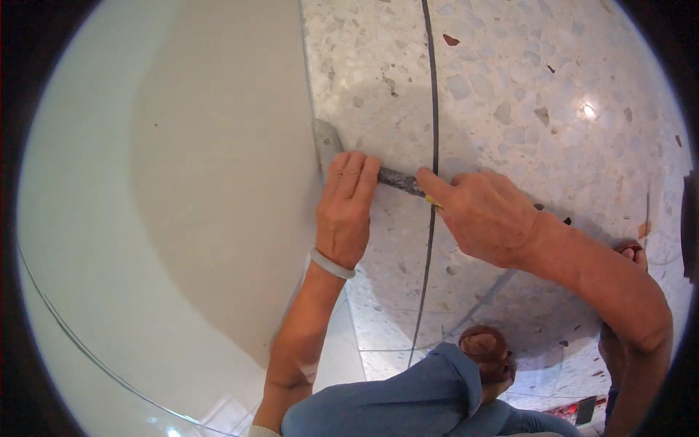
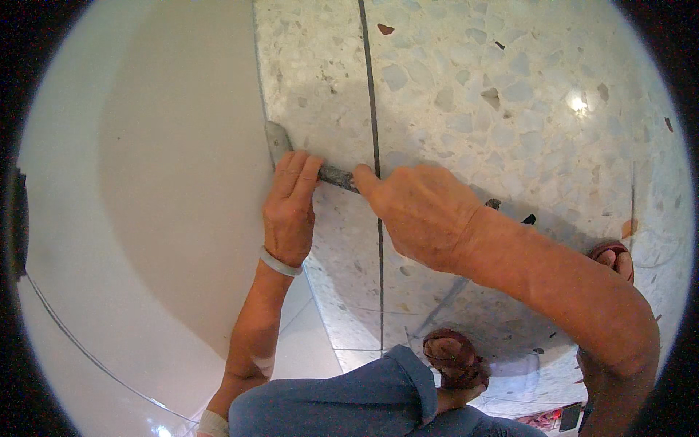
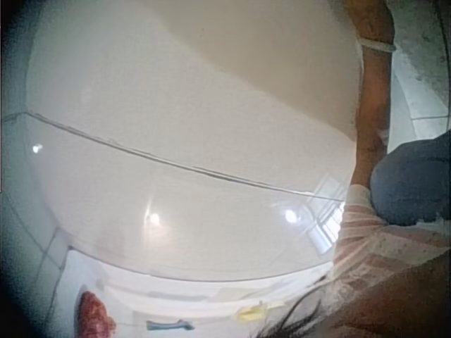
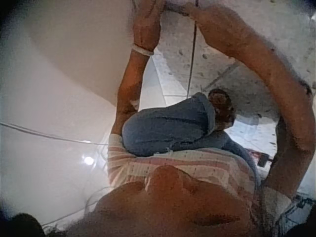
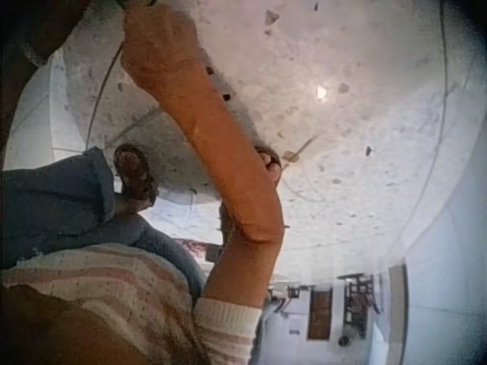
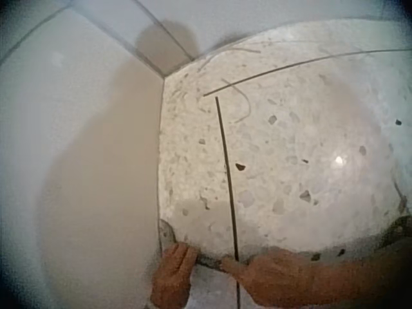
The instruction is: Scraping grout or adhesive from the edges of floor tiles using a hand scraper.
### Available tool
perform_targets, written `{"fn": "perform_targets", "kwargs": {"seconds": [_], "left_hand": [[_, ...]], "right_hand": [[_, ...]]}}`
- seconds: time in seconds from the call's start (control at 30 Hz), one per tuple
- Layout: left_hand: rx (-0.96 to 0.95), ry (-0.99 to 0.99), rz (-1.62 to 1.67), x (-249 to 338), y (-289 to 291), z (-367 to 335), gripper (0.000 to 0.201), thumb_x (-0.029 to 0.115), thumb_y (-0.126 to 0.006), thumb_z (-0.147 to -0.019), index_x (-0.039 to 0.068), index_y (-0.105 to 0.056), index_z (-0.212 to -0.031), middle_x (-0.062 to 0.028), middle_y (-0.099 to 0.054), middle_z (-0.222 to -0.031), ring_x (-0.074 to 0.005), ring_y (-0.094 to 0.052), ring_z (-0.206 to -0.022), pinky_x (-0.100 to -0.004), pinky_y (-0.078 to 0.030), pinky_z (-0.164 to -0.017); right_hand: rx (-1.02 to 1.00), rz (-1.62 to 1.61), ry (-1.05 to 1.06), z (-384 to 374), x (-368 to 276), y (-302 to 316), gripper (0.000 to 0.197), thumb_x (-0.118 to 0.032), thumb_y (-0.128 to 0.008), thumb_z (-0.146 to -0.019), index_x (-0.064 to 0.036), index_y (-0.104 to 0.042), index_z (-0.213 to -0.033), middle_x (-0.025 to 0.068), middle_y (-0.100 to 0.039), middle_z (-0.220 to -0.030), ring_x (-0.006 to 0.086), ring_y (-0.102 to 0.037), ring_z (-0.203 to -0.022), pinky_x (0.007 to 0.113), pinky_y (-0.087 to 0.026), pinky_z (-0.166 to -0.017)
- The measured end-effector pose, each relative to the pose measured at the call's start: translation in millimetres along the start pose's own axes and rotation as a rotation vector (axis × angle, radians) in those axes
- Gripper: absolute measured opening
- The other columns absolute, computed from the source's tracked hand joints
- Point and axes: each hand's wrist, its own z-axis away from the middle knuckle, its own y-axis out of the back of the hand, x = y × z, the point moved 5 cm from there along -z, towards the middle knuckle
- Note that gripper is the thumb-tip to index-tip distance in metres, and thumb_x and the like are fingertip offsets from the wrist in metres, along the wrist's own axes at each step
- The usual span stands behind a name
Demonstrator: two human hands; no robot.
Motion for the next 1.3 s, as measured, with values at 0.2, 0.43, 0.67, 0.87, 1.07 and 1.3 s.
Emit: {"fn": "perform_targets", "kwargs": {"seconds": [0.2,0.43,0.67,0.87,1.07,1.3], "left_hand": [[0.014,0.024,0.015,3,2,6,0.041,-0.013,-0.062,-0.076,-0.001,-0.062,-0.114,-0.0198,-0.062,-0.116,-0.037,-0.057,-0.116,-0.0419,-0.048,-0.098],[0.012,0.026,0.049,5,7,13,0.039,-0.011,-0.058,-0.077,-0.005,-0.059,-0.116,-0.0194,-0.058,-0.118,-0.0372,-0.055,-0.116,-0.0415,-0.047,-0.096],[-0.006,0.133,0.132,-6,20,32,0.043,-0.016,-0.059,-0.075,-0.003,-0.06,-0.117,-0.0216,-0.057,-0.124,-0.038,-0.055,-0.12,-0.0423,-0.046,-0.101],[0.009,0.119,0.153,-11,24,31,0.048,-0.019,-0.057,-0.073,-0.002,-0.06,-0.118,-0.0225,-0.057,-0.125,-0.0375,-0.055,-0.12,-0.0408,-0.048,-0.1],[-0.003,0.106,0.143,-8,25,33,0.05,-0.021,-0.052,-0.074,-0.002,-0.058,-0.119,-0.0229,-0.056,-0.126,-0.038,-0.055,-0.119,-0.0412,-0.048,-0.099],[0.049,0.127,0.219,-9,30,29,0.051,-0.022,-0.053,-0.072,-0.003,-0.057,-0.119,-0.0225,-0.057,-0.124,-0.0382,-0.055,-0.119,-0.0405,-0.047,-0.1]], "right_hand": [[-0.01,0.002,-0.035,4,-4,0,0.033,-0.001,-0.061,-0.075,0.0036,-0.052,-0.106,0.0179,-0.062,-0.065,0.0353,-0.066,-0.064,0.044,-0.052,-0.059],[-0.122,-0.032,-0.089,11,-20,2,0.048,-0.001,-0.058,-0.078,0.0036,-0.046,-0.124,0.022,-0.062,-0.076,0.0397,-0.064,-0.069,0.047,-0.051,-0.062],[-0.11,-0.409,0.011,-3,-66,30,0.045,0.003,-0.059,-0.073,0.0162,-0.043,-0.113,0.0281,-0.06,-0.072,0.0442,-0.064,-0.069,0.048,-0.052,-0.061],[-0.128,-0.568,-0.009,-5,-67,20,0.035,0.001,-0.059,-0.074,0.0184,-0.043,-0.101,0.0308,-0.057,-0.064,0.0459,-0.062,-0.06,0.049,-0.05,-0.054],[-0.141,-0.565,-0.004,-3,-68,16,0.031,-0.001,-0.059,-0.076,0.0164,-0.044,-0.096,0.028,-0.055,-0.058,0.0451,-0.062,-0.057,0.047,-0.049,-0.051],[-0.139,-0.638,-0.044,-6,-72,31,0.026,0.001,-0.057,-0.076,0.0147,-0.046,-0.095,0.0287,-0.055,-0.058,0.0477,-0.061,-0.06,0.049,-0.048,-0.052]]}}
